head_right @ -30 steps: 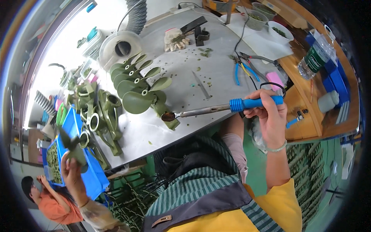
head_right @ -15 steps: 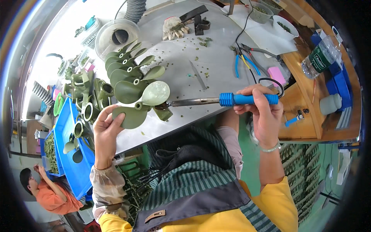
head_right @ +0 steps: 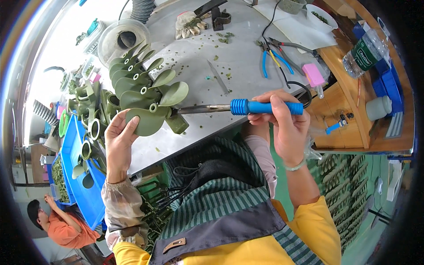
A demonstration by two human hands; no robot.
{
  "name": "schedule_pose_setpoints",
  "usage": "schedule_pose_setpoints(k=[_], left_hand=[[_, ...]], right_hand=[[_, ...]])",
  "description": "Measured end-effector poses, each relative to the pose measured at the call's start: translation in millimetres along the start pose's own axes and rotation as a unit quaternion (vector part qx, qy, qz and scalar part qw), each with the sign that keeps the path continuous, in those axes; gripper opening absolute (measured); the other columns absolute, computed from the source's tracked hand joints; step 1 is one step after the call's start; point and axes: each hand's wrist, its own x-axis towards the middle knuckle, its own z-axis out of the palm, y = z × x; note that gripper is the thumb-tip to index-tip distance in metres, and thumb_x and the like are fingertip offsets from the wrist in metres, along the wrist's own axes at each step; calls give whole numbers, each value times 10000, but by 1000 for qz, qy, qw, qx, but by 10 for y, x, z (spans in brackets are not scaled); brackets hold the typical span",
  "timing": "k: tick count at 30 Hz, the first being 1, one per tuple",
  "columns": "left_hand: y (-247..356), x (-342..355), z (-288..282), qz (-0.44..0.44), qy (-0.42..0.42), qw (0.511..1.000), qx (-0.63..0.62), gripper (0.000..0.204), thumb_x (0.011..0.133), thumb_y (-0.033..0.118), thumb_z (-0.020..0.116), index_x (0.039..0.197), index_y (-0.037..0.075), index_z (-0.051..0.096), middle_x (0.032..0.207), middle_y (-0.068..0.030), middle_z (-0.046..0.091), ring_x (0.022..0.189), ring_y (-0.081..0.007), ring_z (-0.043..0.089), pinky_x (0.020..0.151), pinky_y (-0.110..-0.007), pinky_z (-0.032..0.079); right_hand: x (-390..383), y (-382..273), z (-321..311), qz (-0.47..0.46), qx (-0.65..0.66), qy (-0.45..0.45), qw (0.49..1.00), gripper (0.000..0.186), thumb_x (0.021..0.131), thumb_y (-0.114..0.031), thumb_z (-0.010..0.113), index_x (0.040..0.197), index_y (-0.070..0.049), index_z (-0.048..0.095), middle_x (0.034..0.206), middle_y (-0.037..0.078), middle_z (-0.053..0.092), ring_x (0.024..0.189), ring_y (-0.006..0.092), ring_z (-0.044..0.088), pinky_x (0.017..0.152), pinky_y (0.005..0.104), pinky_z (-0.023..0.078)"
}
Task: The person uses a soldering iron to melt and join components on green plastic propellers at a workbench, handling individual propellers from a tray and organized rows on the floor.
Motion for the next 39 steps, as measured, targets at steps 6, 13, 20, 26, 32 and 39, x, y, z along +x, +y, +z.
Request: schedule_pose_setpoints(k=[6, 13, 20, 26, 32, 39], left_hand=[[-3, 14, 10, 8, -6, 1000, -1, 242, 905, 33, 600, 1140, -24, 581, 1029, -96, 680, 893, -139, 660, 796, -280, 550], [-9, 20, 5, 14, 2, 1000, 4, 248, 902, 40, 609, 1136, -36, 580, 1032, -105, 678, 897, -149, 661, 801, -285, 549], [-10, 29, 20, 7, 3, 1000, -6, 250, 891, 38, 626, 1126, -39, 585, 1023, -101, 680, 892, -142, 657, 792, -272, 542], [-14, 38, 25, 1, 4, 1000, -11, 253, 881, 33, 644, 1118, -36, 590, 1013, -90, 683, 874, -126, 651, 766, -253, 535], [-12, 34, 17, 9, 1, 1000, 11, 250, 899, 46, 612, 1134, -37, 584, 1035, -109, 680, 901, -156, 668, 801, -290, 556], [-14, 48, 14, 8, -1, 1000, 9, 253, 897, 45, 617, 1133, -38, 584, 1036, -110, 679, 902, -160, 667, 802, -292, 557]], right_hand=[[4, 44, 20, -3, 10, -1, 1000, 249, 966, -125, 484, 906, 75, 619, 882, 155, 655, 666, 197, 662, 608, 287, 567], [20, 87, 29, 7, 20, 5, 1000, 253, 967, -129, 482, 909, 75, 621, 874, 163, 664, 662, 187, 660, 614, 291, 567], [35, 114, 5, 2, 19, 9, 1000, 244, 966, -123, 480, 915, 71, 617, 880, 165, 665, 667, 193, 664, 615, 297, 570], [55, 142, -12, 1, 20, 2, 1000, 232, 965, -115, 473, 939, 72, 607, 901, 169, 664, 678, 205, 674, 621, 309, 579], [56, 98, 0, 4, 16, 0, 1000, 239, 966, -117, 475, 917, 76, 608, 892, 162, 660, 660, 197, 665, 606, 299, 570], [22, 55, 3, 12, 30, -6, 999, 243, 963, -118, 485, 904, 79, 615, 867, 161, 661, 641, 189, 656, 602, 294, 564]])
